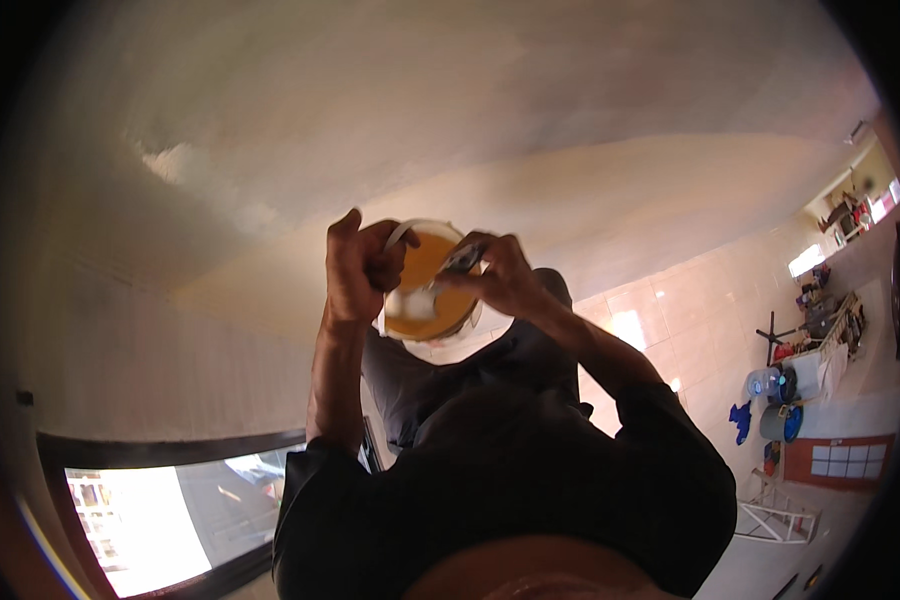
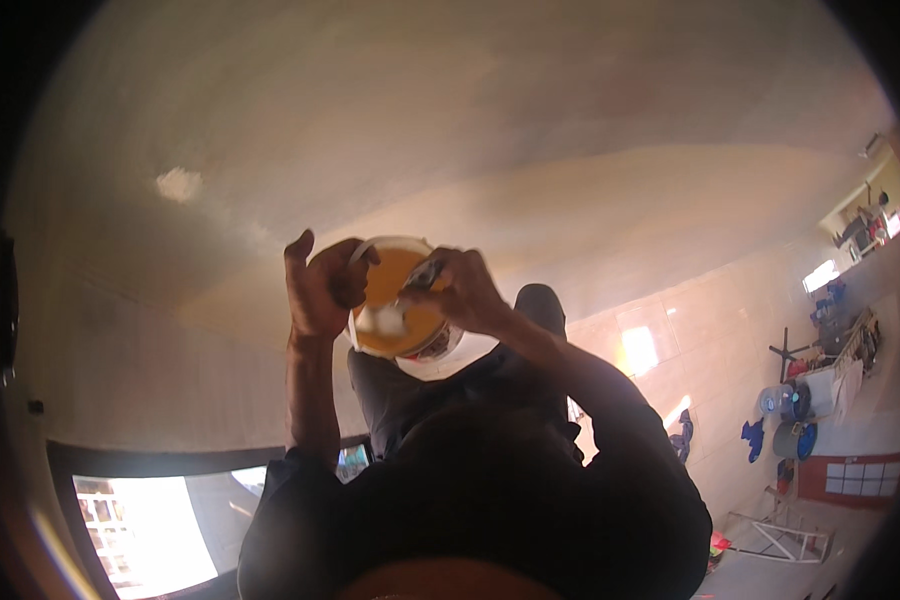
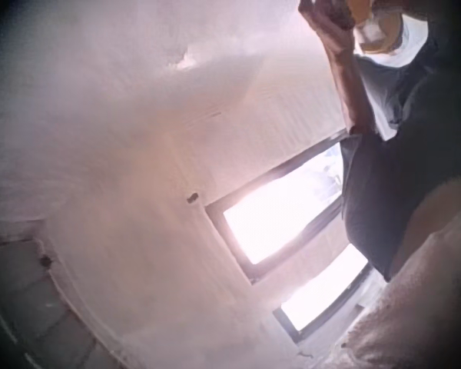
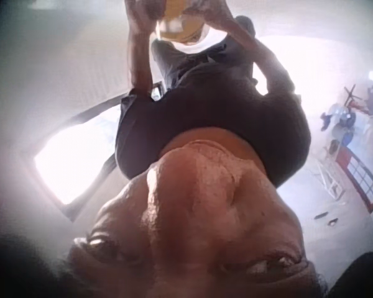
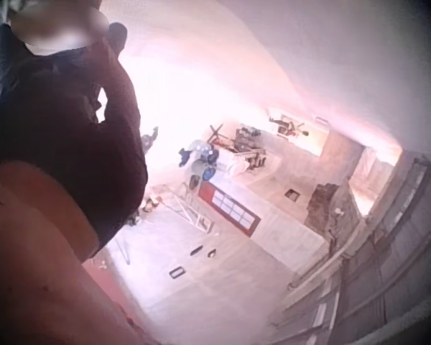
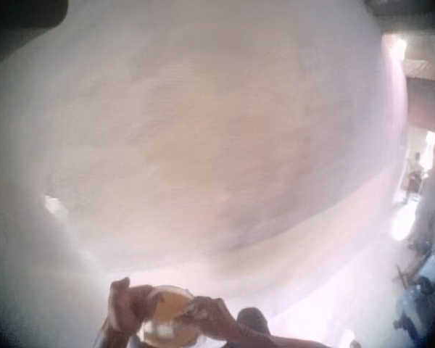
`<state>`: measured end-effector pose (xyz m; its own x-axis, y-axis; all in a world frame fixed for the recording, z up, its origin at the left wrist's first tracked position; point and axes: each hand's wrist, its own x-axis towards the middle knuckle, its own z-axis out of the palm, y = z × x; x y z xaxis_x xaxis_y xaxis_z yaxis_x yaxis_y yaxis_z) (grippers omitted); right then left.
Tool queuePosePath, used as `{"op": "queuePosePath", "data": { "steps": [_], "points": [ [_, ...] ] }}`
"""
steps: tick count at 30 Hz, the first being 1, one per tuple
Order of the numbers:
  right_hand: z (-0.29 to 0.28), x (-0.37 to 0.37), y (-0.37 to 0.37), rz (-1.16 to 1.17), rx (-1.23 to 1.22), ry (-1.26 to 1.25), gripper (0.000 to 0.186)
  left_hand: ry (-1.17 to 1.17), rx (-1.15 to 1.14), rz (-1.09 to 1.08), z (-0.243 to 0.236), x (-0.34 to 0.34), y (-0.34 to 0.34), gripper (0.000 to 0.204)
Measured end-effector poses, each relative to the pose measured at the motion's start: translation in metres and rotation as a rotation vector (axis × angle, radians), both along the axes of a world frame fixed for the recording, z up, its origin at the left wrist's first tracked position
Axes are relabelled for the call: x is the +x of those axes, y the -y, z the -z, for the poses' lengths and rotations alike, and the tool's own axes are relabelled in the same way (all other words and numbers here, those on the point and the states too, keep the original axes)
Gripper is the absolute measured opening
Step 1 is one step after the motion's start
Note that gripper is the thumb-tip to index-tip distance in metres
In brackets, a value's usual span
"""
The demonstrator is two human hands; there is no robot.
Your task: The person paints a ceiling using a brush and a paint bucket. They repeatedly dip the brush into the bucket and apply paint to the ceiling in broad strokes.
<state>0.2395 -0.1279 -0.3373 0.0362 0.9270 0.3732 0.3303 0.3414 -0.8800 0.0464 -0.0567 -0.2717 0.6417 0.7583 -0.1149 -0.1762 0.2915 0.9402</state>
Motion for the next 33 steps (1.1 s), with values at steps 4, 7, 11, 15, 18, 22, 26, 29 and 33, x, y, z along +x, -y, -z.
{"op": "queuePosePath", "data": {
  "steps": [4,7,11,15,18,22,26,29,33],
  "points": [
    [0.001,0.002,0.007,-0.022,-0.092,-0.182,0.022,-0.011,-0.048,-0.007,0.004,-0.008,-0.008,0.082],
    [-0.007,0.040,0.019,0.015,0.002,-0.341,0.015,-0.006,-0.073,-0.024,0.001,-0.010,-0.006,0.085],
    [-0.022,0.120,0.036,0.273,0.169,-0.443,0.016,0.023,-0.087,-0.080,0.000,-0.009,0.001,0.086],
    [-0.035,0.199,0.015,0.520,0.377,-0.506,0.014,0.003,-0.078,-0.111,-0.003,-0.007,0.004,0.086],
    [-0.047,0.246,-0.013,0.494,0.520,-0.564,0.017,-0.018,-0.074,-0.141,-0.007,-0.002,0.007,0.087],
    [-0.054,0.285,-0.048,0.525,0.568,-0.565,0.018,-0.054,-0.071,-0.190,-0.012,0.003,0.008,0.088],
    [-0.038,0.335,-0.080,0.663,0.574,-0.532,0.018,-0.098,-0.078,-0.286,-0.013,0.003,0.013,0.088],
    [-0.021,0.389,-0.084,0.780,0.634,-0.541,0.018,-0.117,-0.083,-0.298,-0.013,0.001,0.012,0.088],
    [-0.002,0.467,-0.060,1.124,0.704,-0.472,0.017,-0.092,-0.083,-0.231,-0.011,-0.003,0.006,0.089]
  ]
}}
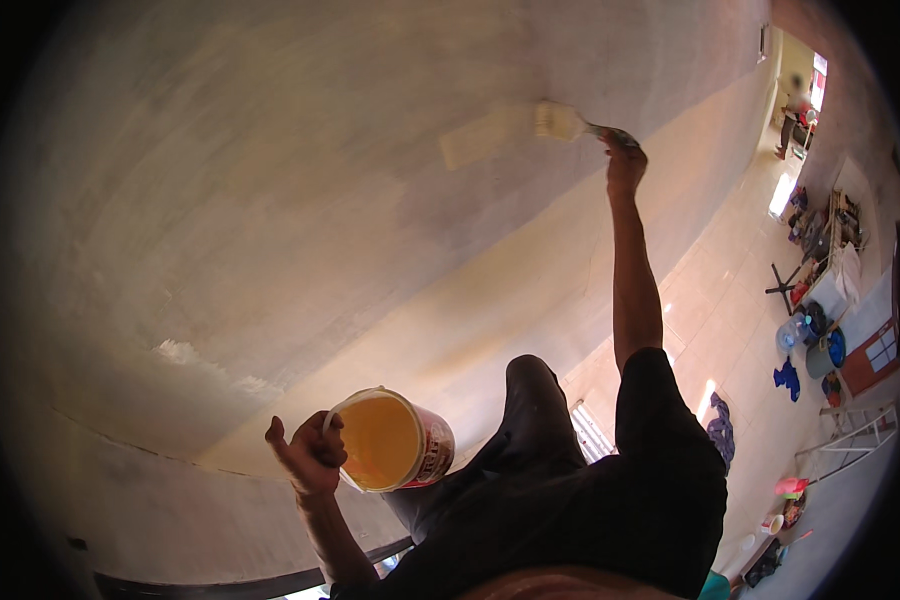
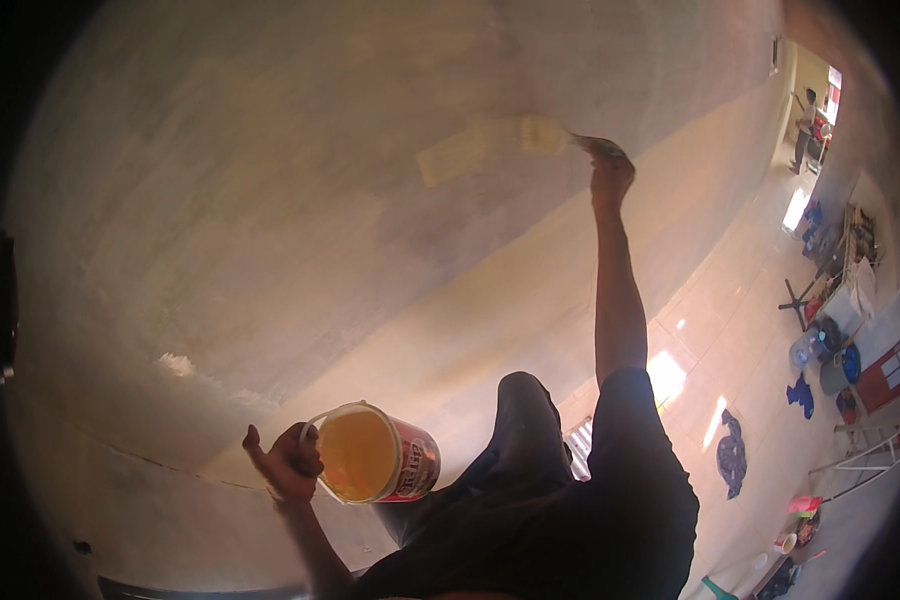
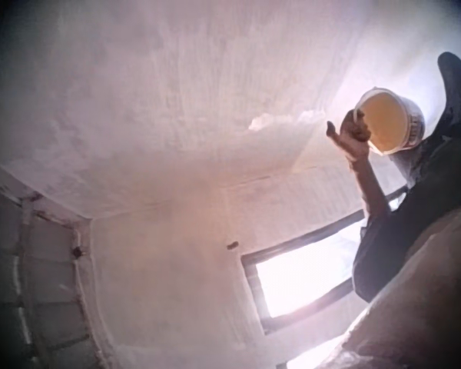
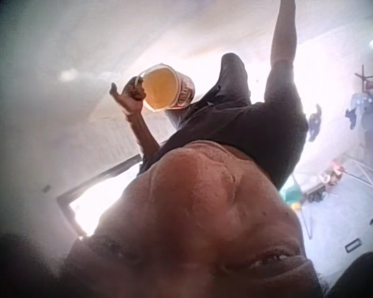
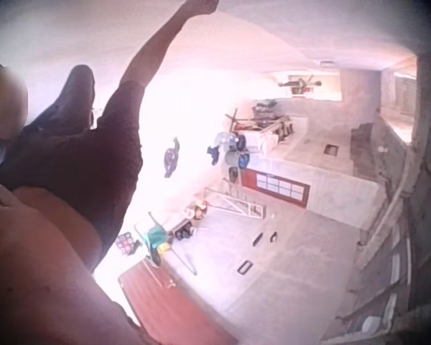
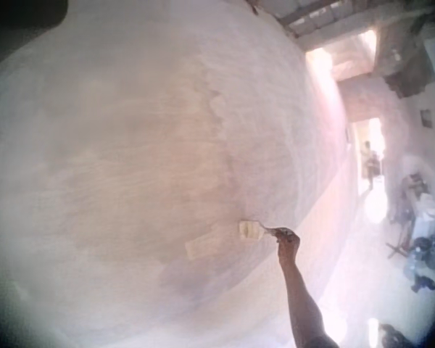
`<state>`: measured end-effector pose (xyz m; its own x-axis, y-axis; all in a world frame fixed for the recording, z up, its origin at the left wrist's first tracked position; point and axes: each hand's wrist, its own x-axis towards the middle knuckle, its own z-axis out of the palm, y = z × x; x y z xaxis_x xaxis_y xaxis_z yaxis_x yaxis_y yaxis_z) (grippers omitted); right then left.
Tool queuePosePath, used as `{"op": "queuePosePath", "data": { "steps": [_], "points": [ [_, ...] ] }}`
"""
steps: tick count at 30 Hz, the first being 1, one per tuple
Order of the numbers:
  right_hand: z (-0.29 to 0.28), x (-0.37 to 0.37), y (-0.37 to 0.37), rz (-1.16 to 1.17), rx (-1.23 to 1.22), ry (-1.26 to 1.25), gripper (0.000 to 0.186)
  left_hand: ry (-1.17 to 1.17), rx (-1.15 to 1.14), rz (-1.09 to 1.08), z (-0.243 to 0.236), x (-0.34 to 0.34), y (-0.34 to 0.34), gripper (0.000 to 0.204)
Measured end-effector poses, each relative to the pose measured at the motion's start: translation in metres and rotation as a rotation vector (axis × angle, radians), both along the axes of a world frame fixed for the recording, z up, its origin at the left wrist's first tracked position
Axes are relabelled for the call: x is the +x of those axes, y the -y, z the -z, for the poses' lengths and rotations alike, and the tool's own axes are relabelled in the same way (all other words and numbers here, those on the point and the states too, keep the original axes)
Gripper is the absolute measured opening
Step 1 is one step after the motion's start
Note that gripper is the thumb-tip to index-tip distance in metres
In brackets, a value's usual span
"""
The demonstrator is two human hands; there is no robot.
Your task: The person paints a ceiling using a brush and a paint bucket. They repeatedly dip the brush into the bucket and apply paint to the ceiling in broad strokes.
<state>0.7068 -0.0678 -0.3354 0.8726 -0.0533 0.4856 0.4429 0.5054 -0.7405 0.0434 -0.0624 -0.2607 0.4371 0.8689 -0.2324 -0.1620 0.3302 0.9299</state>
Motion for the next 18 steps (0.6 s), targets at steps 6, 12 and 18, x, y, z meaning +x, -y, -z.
{"op": "queuePosePath", "data": {
  "steps": [6,12,18],
  "points": [
    [-0.035,-0.056,-0.012,0.451,-0.233,0.224,0.024,0.096,-0.028,0.078,0.010,-0.008,-0.003,0.090],
    [-0.038,-0.269,-0.081,0.425,-0.241,0.374,0.013,0.056,-0.027,0.047,0.015,-0.004,-0.004,0.089],
    [-0.076,-0.440,-0.083,-0.255,-0.014,0.532,0.018,0.073,-0.043,0.008,0.013,-0.009,-0.006,0.073]
  ]
}}
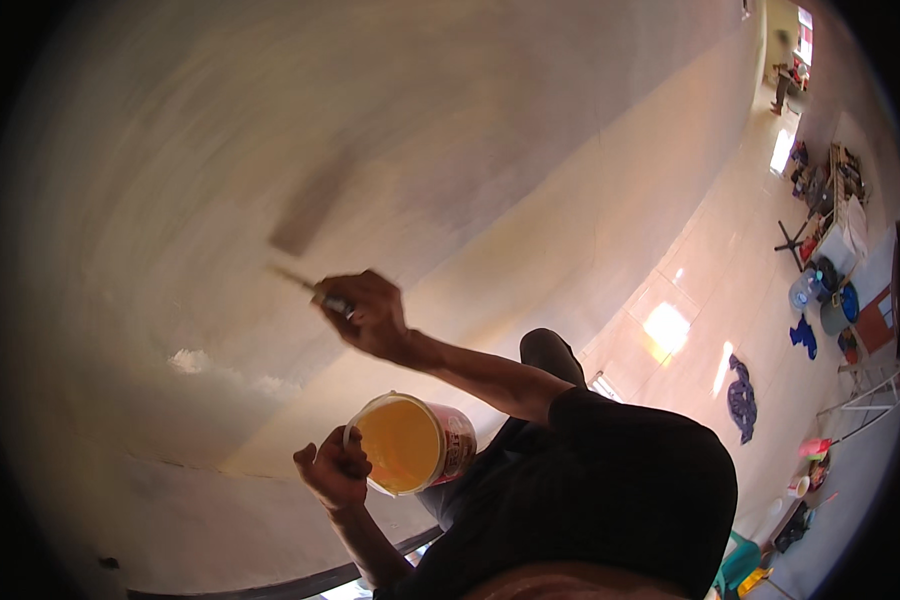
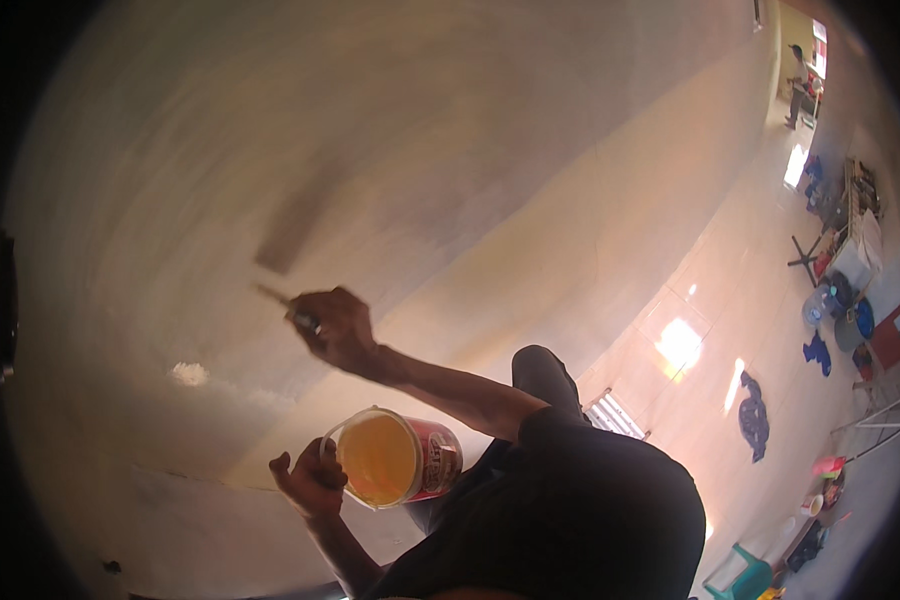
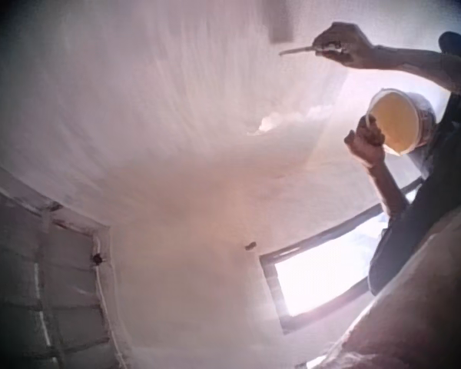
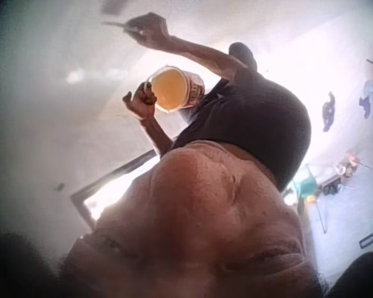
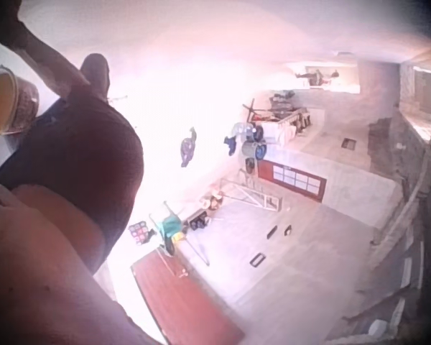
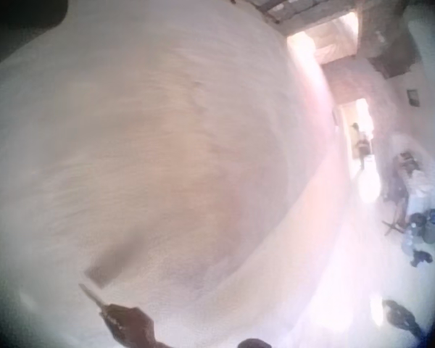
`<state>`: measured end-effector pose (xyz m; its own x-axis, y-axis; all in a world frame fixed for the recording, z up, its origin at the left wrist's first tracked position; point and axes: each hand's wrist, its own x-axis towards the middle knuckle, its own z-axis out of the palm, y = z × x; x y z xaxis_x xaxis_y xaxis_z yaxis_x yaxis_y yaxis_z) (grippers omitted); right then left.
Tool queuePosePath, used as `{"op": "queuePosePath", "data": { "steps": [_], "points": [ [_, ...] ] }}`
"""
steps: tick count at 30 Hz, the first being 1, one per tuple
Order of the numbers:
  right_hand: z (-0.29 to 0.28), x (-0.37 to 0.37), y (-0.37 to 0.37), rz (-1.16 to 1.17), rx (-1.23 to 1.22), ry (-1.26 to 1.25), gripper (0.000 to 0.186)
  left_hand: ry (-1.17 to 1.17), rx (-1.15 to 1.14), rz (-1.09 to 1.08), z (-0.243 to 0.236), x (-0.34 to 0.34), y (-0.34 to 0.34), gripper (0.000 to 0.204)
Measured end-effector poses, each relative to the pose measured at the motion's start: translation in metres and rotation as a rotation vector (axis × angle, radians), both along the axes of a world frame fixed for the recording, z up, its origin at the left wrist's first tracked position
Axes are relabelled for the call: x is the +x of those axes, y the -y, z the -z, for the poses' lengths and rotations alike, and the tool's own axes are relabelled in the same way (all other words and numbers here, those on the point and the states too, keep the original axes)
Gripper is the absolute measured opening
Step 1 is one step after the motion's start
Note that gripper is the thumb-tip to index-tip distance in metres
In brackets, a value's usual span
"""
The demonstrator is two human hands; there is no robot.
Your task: The person paints a ceiling using a brush and a paint bucket. They repeatedly dip the brush into the bucket and apply paint to the ceiling in broad strokes.
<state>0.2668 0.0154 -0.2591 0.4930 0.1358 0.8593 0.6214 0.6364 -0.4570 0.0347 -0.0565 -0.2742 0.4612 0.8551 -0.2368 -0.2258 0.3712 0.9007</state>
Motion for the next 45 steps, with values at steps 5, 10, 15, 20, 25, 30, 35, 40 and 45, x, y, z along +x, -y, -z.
{"op": "queuePosePath", "data": {
  "steps": [5,10,15,20,25,30,35,40,45],
  "points": [
    [0.009,0.037,0.002,-0.184,-0.116,-0.063,0.014,-0.023,-0.003,-0.001,0.007,-0.005,-0.005,0.074],
    [0.029,0.195,0.014,-0.179,-0.181,-0.461,0.012,-0.054,0.003,-0.018,0.010,-0.008,-0.004,0.070],
    [0.064,0.382,0.059,0.515,-0.060,-0.370,0.015,-0.027,0.023,0.053,0.004,-0.004,-0.004,0.069],
    [0.061,0.417,0.072,0.846,-0.128,-0.443,0.016,0.023,0.028,0.081,0.004,-0.002,-0.003,0.071],
    [0.064,0.312,0.023,0.828,-0.189,-0.319,0.016,0.024,0.037,0.052,0.001,0.003,-0.002,0.070],
    [0.054,0.096,-0.001,0.433,-0.091,-0.090,0.008,-0.027,0.024,0.025,0.006,-0.001,-0.001,0.069],
    [0.037,0.019,0.006,-0.032,-0.079,0.007,0.015,-0.070,0.036,0.032,0.006,-0.006,-0.007,0.066],
    [0.028,0.125,0.023,0.170,0.020,-0.275,0.010,0.004,-0.011,-0.006,0.010,-0.011,-0.004,0.078],
    [0.024,0.301,0.051,0.712,0.070,-0.380,0.013,0.024,0.060,0.091,0.006,-0.008,-0.006,0.077]
  ]
}}
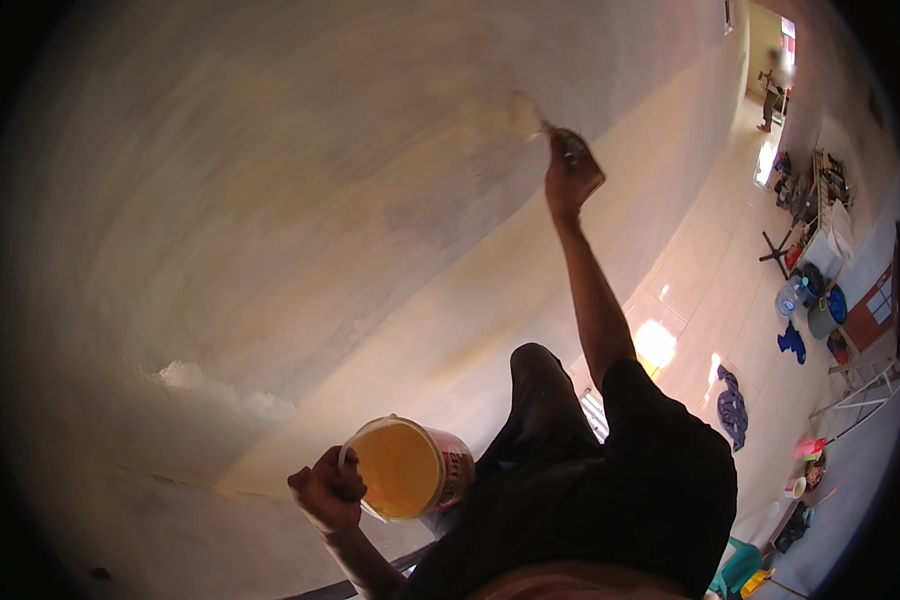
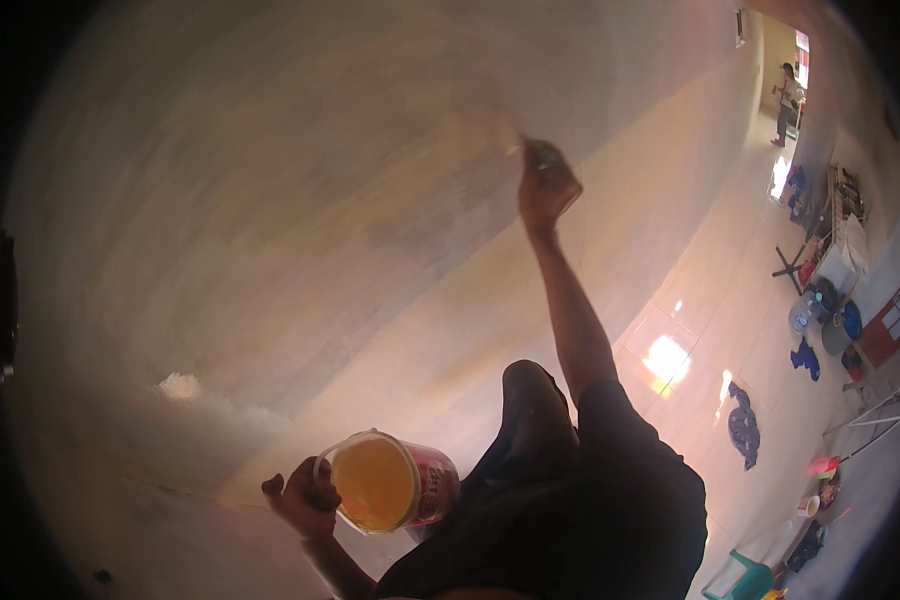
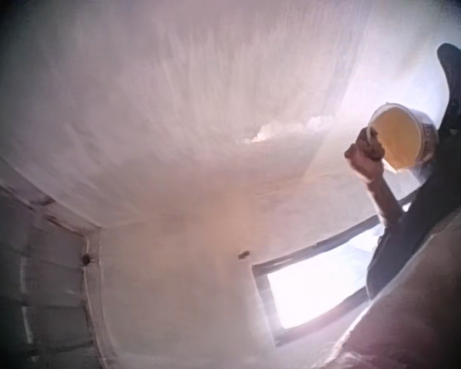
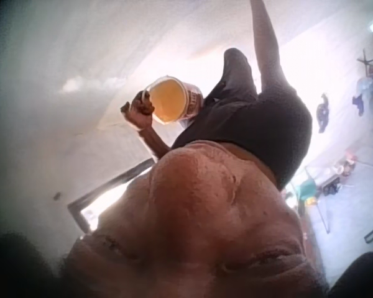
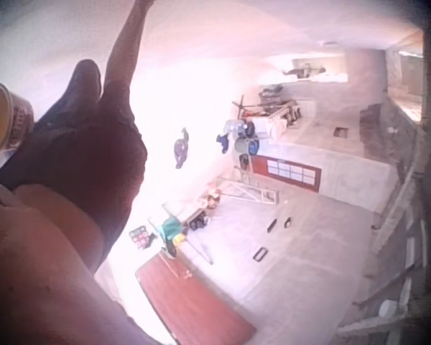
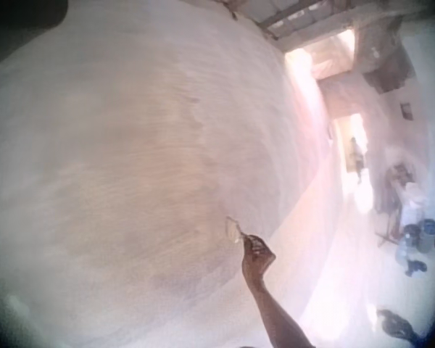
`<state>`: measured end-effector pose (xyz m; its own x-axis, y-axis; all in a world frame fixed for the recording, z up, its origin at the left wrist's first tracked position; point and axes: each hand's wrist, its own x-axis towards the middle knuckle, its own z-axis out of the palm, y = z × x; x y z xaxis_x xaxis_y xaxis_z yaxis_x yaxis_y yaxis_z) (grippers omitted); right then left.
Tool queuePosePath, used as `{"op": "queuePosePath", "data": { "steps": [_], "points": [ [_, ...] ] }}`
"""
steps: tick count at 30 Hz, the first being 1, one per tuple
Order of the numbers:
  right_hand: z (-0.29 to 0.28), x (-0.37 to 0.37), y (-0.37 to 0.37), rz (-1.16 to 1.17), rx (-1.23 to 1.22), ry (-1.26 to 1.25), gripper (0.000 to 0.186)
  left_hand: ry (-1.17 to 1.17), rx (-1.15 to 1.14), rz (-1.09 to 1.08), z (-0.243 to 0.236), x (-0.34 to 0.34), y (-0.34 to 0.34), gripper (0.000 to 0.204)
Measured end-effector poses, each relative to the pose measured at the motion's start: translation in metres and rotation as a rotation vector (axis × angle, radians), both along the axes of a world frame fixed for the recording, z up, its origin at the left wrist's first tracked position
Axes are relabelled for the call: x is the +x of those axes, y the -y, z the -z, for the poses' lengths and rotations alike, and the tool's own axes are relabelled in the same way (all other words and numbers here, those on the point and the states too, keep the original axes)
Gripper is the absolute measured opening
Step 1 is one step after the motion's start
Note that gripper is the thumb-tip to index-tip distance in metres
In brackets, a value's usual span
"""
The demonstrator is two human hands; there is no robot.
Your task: The person paints a ceiling using a brush and a paint bucket. They repeatedly dip the brush into the bucket and apply paint to the ceiling in broad strokes.
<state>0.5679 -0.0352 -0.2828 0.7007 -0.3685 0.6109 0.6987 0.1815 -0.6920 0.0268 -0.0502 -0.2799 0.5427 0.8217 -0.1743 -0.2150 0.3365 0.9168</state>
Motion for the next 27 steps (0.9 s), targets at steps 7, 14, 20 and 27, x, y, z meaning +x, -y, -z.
{"op": "queuePosePath", "data": {
  "steps": [7,14,20,27],
  "points": [
    [-0.006,0.016,-0.044,0.205,-0.285,0.039,0.021,0.045,-0.003,0.020,0.005,0.000,-0.001,0.075],
    [-0.023,-0.266,-0.085,-0.315,-0.135,0.389,0.015,0.018,-0.011,-0.074,0.009,-0.007,-0.001,0.074],
    [-0.046,-0.321,-0.060,-0.847,-0.027,0.560,0.022,0.000,-0.077,-0.144,0.005,-0.002,0.000,0.070],
    [-0.017,-0.200,-0.022,-1.061,-0.116,0.083,0.018,-0.003,-0.113,-0.117,0.009,-0.010,-0.003,0.067]
  ]
}}
